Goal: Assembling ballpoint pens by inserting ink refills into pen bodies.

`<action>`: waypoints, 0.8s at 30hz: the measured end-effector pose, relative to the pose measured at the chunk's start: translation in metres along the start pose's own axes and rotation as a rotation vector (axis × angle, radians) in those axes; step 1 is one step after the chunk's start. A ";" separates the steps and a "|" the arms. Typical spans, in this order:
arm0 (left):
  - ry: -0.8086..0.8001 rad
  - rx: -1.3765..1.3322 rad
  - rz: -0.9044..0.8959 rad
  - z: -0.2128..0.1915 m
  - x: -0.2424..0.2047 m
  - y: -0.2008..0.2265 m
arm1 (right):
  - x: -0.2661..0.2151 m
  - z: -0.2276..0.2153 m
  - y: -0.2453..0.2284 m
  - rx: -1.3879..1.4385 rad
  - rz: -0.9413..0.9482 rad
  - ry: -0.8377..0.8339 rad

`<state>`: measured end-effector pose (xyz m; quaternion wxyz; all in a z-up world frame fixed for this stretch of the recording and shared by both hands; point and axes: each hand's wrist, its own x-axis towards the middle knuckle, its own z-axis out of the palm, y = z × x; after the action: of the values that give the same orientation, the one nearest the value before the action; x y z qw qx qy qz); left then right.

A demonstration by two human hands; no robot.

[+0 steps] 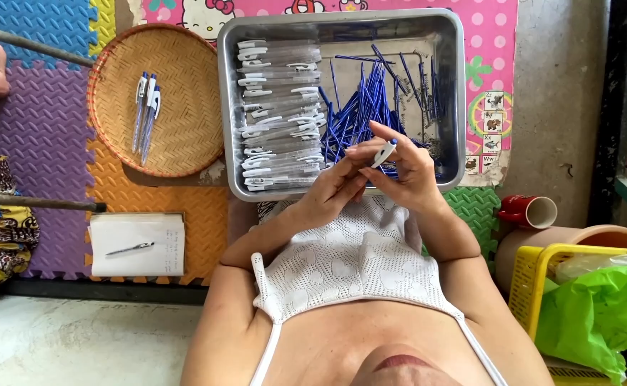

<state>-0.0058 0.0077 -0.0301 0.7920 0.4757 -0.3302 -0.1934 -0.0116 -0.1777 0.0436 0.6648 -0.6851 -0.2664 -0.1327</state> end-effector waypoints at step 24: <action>-0.058 0.172 -0.096 -0.008 -0.012 0.019 | -0.084 -0.005 0.059 0.563 0.355 0.101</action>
<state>-0.0088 0.0290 -0.0201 0.7281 0.5514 -0.3454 -0.2158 -0.0480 -0.1969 -0.0509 0.8531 -0.5028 -0.1358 0.0305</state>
